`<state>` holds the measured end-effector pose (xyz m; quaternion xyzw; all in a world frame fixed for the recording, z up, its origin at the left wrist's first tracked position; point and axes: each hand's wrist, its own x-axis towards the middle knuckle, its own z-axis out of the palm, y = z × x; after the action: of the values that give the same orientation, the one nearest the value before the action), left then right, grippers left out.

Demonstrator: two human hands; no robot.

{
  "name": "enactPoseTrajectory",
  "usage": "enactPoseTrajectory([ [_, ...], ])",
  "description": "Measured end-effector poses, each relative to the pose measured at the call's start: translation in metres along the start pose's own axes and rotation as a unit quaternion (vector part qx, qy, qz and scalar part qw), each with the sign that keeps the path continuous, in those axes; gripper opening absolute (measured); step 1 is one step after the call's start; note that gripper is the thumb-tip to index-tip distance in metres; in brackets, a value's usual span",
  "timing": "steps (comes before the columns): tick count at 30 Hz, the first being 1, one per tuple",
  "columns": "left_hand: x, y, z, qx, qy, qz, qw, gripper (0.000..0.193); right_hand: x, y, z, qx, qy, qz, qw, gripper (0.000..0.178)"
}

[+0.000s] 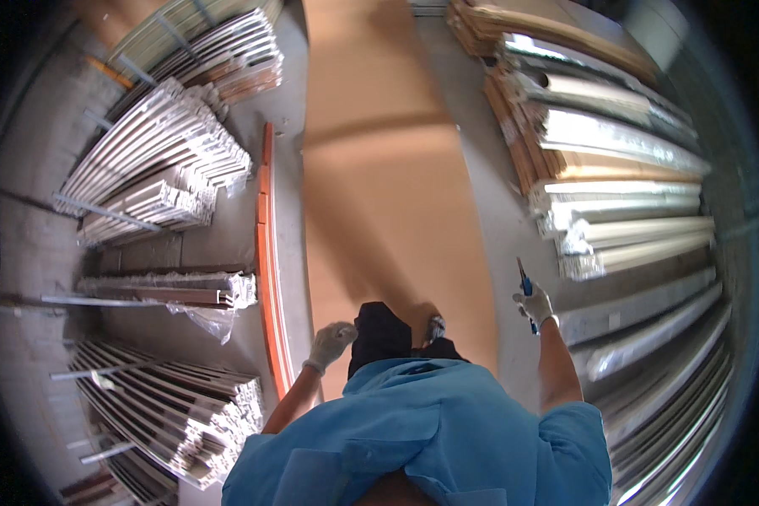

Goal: The person uses a utility knife to cut a large sheet of brown cardboard on the floor. They repeatedly position the sheet, score it, and tear it into smaller pieces, then stack the cut pieces.

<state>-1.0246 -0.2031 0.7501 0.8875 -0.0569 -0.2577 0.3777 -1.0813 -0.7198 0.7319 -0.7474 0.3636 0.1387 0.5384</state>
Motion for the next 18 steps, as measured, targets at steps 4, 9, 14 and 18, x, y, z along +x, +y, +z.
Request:
enactPoseTrajectory([
  [4,0.051,-0.003,-0.016,-0.079,0.021,-0.044,0.996,0.026,0.097,-0.156,0.035,-0.032,-0.055,-0.054,0.997,0.032],
  [9,0.179,0.008,-0.059,0.152,-0.085,-0.006,0.985,0.017,0.149,-0.214,0.13,-0.228,-0.226,-0.109,0.941,0.032],
  [14,0.269,0.024,-0.146,-0.12,-0.202,-0.084,0.968,0.016,0.146,-0.243,0.169,-0.277,-0.263,-0.043,0.923,0.019],
  [18,0.326,0.041,-0.21,-0.234,-0.377,-0.079,0.893,0.022,0.182,-0.315,0.111,0.002,-0.441,0.191,0.877,0.019],
])
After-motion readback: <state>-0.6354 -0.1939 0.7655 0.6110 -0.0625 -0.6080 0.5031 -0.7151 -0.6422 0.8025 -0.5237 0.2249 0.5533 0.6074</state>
